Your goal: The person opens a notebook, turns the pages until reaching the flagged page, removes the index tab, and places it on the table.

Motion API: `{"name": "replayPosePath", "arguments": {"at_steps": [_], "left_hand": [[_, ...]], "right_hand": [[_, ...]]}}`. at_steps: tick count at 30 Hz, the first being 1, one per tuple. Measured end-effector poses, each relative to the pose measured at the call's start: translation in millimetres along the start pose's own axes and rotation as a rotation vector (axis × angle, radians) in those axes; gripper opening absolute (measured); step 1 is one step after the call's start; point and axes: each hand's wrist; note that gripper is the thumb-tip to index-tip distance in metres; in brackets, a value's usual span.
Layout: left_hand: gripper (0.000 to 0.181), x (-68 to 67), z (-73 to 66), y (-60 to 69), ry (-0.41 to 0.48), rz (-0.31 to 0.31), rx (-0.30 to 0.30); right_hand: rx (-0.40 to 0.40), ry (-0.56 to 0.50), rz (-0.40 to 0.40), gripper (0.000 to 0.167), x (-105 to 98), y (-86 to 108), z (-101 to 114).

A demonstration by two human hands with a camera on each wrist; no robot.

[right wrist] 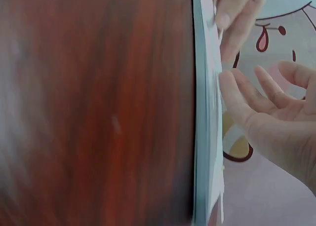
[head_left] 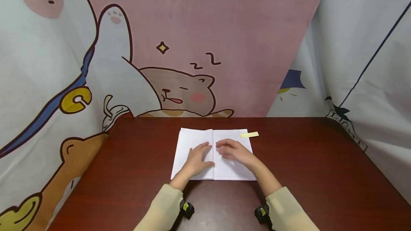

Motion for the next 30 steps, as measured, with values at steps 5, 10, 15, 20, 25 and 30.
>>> {"name": "replayPosePath", "arguments": {"at_steps": [5, 10, 15, 20, 25, 30], "left_hand": [[0.067, -0.1, -0.3, -0.3, -0.027, 0.024, -0.014], [0.07, 0.3, -0.7, 0.2, -0.04, 0.043, -0.02], [0.073, -0.4, -1.0, 1.1, -0.068, 0.088, -0.028], [0.073, -1.6, -1.4, 1.4, -0.097, 0.103, -0.025], [0.073, -1.5, -1.2, 1.2, -0.125, 0.102, -0.03], [0.069, -1.0, -1.8, 1.9, -0.162, 0.101, -0.041]], "right_hand": [[-0.023, 0.0, -0.113, 0.038, -21, -1.7, 0], [-0.041, 0.02, -0.248, 0.037, -44, -2.8, 0], [-0.021, 0.069, -0.371, 0.039, -66, -2.1, -2], [-0.017, 0.13, -0.435, 0.04, -82, -1.0, -3], [0.028, 0.206, -0.498, 0.04, -94, -0.9, -5], [0.076, 0.253, -0.536, 0.04, -102, -3.3, -7]]}}
Point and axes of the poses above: each hand's wrist, its own y-axis away from the middle knuckle, its own x-axis out of the palm, z = x × y, and after that the axes turned 1 degree about z, right-handed
